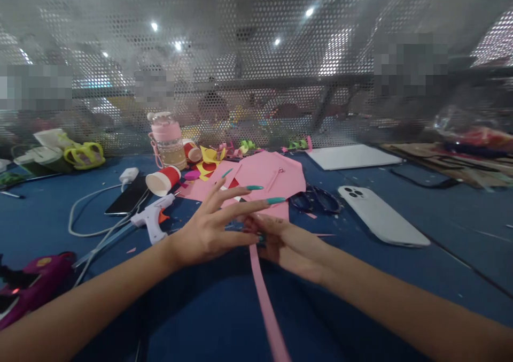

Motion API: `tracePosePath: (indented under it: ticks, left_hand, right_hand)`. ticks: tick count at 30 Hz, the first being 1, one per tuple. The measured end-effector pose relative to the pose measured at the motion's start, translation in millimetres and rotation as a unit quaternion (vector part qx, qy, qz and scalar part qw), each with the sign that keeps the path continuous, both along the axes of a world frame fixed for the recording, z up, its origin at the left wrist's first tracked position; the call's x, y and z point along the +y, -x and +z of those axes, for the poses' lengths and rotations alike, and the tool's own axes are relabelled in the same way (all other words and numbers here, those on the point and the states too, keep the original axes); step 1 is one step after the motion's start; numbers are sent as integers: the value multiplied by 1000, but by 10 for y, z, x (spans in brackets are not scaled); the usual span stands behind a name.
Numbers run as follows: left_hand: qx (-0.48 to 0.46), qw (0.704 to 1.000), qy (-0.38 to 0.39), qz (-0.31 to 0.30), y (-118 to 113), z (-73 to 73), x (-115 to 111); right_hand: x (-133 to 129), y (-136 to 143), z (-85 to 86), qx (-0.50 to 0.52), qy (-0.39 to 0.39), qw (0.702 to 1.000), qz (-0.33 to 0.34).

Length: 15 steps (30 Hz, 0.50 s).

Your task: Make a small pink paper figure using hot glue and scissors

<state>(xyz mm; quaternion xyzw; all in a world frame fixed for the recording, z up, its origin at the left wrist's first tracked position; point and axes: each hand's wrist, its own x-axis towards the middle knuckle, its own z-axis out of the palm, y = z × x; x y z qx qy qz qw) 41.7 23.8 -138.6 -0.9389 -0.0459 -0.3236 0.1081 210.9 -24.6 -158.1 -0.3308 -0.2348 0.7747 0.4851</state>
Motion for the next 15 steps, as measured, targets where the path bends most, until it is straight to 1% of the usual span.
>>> tracePosePath:
  ticks: [3, 6, 8, 10, 12, 13, 14, 15]
  left_hand:
    - [60, 997, 50, 16, -50, 5, -62]
    - [92, 987, 110, 74, -113, -11, -140]
    - [77, 983, 112, 121, -146, -35, -187]
    - [48, 980, 95, 166, -166, -61, -215]
    - [26, 970, 103, 217, -174, -80, -214]
    - [20, 962, 129, 240, -174, -83, -202]
    - [16, 950, 173, 259, -173, -78, -183]
    - [13, 934, 236, 268, -172, -64, -159]
  right_hand:
    - [62, -33, -14, 16, -22, 999, -47]
    - [156, -94, 9, 18, -43, 994, -98]
    - [206, -129, 22, 1, -58, 991, -121]
    - [236, -150, 22, -22, -71, 988, -135]
    - [246, -155, 13, -39, -83, 986, -142]
    - [246, -152, 8, -42, -92, 984, -146]
    - [243, -146, 5, -43, -101, 983, -149]
    - [237, -137, 2, -45, -112, 981, -150]
